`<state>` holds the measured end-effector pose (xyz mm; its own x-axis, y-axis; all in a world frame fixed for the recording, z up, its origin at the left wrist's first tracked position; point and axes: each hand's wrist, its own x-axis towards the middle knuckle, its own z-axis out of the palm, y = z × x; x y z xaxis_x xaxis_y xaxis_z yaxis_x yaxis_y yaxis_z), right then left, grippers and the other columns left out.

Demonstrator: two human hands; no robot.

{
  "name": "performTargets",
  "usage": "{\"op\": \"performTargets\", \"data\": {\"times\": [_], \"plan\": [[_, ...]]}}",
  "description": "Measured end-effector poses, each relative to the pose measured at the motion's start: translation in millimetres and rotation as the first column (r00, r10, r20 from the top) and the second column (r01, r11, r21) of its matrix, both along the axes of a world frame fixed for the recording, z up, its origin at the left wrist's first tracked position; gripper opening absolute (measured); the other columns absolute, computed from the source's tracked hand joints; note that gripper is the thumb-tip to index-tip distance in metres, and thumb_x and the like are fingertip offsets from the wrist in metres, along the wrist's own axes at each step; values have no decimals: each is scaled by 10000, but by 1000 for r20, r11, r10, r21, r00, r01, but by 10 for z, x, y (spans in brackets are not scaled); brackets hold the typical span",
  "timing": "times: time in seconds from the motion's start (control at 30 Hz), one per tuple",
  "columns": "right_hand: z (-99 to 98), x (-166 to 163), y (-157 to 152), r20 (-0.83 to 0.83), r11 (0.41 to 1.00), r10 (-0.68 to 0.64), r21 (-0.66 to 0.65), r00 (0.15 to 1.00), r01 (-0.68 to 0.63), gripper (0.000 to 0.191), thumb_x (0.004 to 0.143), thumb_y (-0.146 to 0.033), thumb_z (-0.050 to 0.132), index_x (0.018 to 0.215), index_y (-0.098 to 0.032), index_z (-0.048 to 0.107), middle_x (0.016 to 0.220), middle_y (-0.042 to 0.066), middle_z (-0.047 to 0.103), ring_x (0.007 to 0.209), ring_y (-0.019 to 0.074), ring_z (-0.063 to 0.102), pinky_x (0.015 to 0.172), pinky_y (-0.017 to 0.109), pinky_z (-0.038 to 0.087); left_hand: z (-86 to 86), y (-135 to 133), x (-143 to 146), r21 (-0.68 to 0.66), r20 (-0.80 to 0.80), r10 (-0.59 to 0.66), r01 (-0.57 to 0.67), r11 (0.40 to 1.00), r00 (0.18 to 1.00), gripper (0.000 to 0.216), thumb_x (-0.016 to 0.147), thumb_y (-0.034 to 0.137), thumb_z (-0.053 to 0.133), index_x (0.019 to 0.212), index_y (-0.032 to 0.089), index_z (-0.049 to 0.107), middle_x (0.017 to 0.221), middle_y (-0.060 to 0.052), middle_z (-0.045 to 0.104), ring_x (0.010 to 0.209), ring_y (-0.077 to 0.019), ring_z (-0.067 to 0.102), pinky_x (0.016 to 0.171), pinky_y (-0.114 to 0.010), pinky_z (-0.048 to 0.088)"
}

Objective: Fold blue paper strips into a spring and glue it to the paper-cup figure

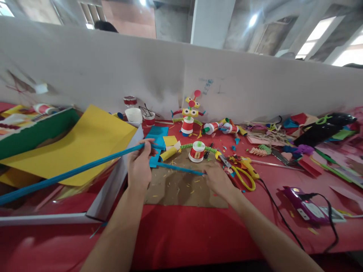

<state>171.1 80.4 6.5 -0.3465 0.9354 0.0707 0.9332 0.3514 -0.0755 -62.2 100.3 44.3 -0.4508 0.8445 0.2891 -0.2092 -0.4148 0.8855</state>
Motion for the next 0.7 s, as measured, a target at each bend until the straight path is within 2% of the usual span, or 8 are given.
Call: {"op": "performTargets", "data": {"times": [0.1,0.2,0.3,0.37,0.43,0.5,0.6,0.7], "plan": [[157,146,-145,-150,998,-60,-5,987,60,143,794,-127,531,778,-189,659,858,67,675,853,225,590,744,315,393,56,7,-111,56,-29,330,-328,943,943,182,793,331,599,782,154,641,653,12,571,540,-88,484,556,-233,399],[386,330,-166,-493,985,-170,-56,853,164,68,747,-174,598,737,-216,651,742,15,656,689,176,578,620,287,377,106,-11,-219,163,-7,650,-641,750,760,170,838,303,527,796,165,618,693,9,583,552,-93,473,582,-249,402],[622,469,-8,-942,970,-153,-84,300,229,91,668,-254,701,714,-218,631,611,-38,587,549,111,512,522,240,350,118,-28,-261,145,15,671,-666,732,741,172,829,305,533,784,165,621,676,17,575,549,-90,463,580,-244,397],[720,489,121,-982,956,-71,-118,-176,270,196,587,-274,767,683,-211,607,580,-64,554,502,74,476,463,204,314,95,-40,-205,43,2,528,-527,849,849,180,795,325,584,754,158,637,641,23,565,541,-83,456,563,-228,388],[722,433,205,-900,954,-16,-145,-435,264,267,517,-255,813,662,-204,595,576,-75,557,505,59,486,458,182,327,54,-64,-74,-74,-39,273,-275,959,961,208,764,365,625,779,161,660,671,13,600,575,-93,503,566,-225,400],[627,321,222,-869,960,-70,-192,-489,205,281,503,-238,830,671,-201,608,585,-70,584,520,61,511,482,180,361,3,-99,100,-177,-136,15,-39,983,991,242,750,398,645,805,165,679,689,-3,632,638,-119,557,600,-234,426],[407,126,152,-884,950,-270,-309,-382,44,227,558,-252,817,691,-203,639,585,-52,611,536,73,527,494,193,362,-75,-154,341,-361,-72,-291,247,899,954,276,695,416,696,742,145,684,624,-24,648,595,-145,594,586,-262,460],[266,-21,63,-866,905,-424,-412,-265,-102,179,585,-267,804,677,-211,662,581,-49,610,526,74,500,512,214,351,-145,-183,476,-438,53,-389,372,819,920,254,698,383,702,769,140,676,639,-34,672,571,-139,615,600,-275,494]]}}
